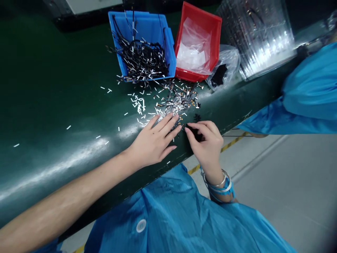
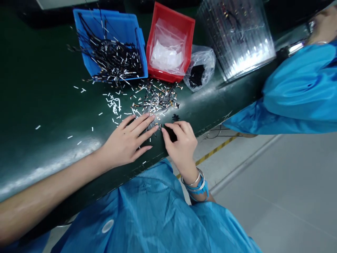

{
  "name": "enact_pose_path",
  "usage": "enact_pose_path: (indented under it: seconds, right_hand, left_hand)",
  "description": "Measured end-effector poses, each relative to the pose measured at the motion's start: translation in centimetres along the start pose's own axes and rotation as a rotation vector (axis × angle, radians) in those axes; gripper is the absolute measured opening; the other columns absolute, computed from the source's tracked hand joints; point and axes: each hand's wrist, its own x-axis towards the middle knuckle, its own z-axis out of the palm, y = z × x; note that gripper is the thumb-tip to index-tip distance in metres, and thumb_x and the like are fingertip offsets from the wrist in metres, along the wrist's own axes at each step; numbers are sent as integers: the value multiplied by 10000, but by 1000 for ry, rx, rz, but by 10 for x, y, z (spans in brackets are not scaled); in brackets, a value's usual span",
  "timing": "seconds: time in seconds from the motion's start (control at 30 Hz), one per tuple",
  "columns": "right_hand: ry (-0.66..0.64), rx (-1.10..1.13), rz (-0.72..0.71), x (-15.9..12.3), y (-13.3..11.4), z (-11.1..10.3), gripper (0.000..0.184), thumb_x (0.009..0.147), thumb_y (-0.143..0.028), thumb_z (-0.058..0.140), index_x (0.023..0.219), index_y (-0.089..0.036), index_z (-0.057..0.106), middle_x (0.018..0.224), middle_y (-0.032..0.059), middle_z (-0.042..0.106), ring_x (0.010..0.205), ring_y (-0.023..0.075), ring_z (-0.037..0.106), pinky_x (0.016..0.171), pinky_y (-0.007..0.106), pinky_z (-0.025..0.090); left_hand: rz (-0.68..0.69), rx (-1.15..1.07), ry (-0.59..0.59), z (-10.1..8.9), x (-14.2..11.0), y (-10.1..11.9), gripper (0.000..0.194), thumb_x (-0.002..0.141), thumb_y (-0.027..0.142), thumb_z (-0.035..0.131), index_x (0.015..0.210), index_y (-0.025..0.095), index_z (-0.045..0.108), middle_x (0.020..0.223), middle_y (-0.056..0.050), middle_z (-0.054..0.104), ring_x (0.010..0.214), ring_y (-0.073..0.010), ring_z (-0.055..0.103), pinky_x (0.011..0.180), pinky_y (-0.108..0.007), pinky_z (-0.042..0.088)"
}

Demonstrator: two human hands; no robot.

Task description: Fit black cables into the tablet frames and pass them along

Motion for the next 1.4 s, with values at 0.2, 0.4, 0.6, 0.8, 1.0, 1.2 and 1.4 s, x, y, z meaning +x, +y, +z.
enact_pose_path:
  seconds: [0.2,0.4,0.6,0.8,1.0,1.2,1.4]
  right_hand:
    - [-45,-140,13,7,-12,7,84,821,-206,586,771,-200,653,709,9,617,680,159,549,633,297,448]
    - [12,-58,69,13,-2,0,98,795,-198,593,732,-192,668,639,-5,586,611,142,540,585,280,438]
    - [19,319,219,19,-4,-5,57,760,-225,641,754,-209,695,690,-10,669,603,118,584,571,255,481]
    - [-135,618,336,19,-8,5,97,687,-234,702,780,-203,701,763,5,722,665,131,636,599,264,511]
    - [-121,494,224,15,-8,8,93,744,-180,624,798,-204,696,752,3,687,636,126,603,549,253,475]
    - [-122,71,-190,17,-11,-10,101,831,-158,595,812,-192,688,769,29,667,714,161,593,633,284,484]
    - [-330,-355,-618,26,-23,-9,201,868,-104,509,746,-147,662,747,69,676,734,189,570,623,288,429]
  left_hand:
    - [12,4,31,3,-1,0,546,936,430,484,1362,90,495,1476,-201,399,1374,-327,360,1099,-464,271]
    - [47,-19,116,2,-3,0,398,946,347,471,1246,117,596,1428,-189,467,1332,-308,425,1080,-451,313]
    - [14,-76,222,1,-2,-3,366,942,265,458,1239,94,584,1348,-176,548,1258,-290,500,1023,-430,389]
    - [-91,-79,133,4,0,-3,365,919,273,505,1222,91,596,1371,-177,529,1271,-312,484,1039,-464,380]
    - [-82,-45,138,5,0,-3,386,910,272,525,1248,95,586,1379,-181,523,1285,-316,473,1035,-479,388]
    - [-90,-75,259,4,-3,-6,280,896,206,517,1118,115,663,1302,-176,587,1215,-305,537,960,-459,451]
    - [-112,-93,304,4,-4,-8,249,889,168,498,1036,114,692,1211,-159,646,1158,-302,574,925,-454,472]
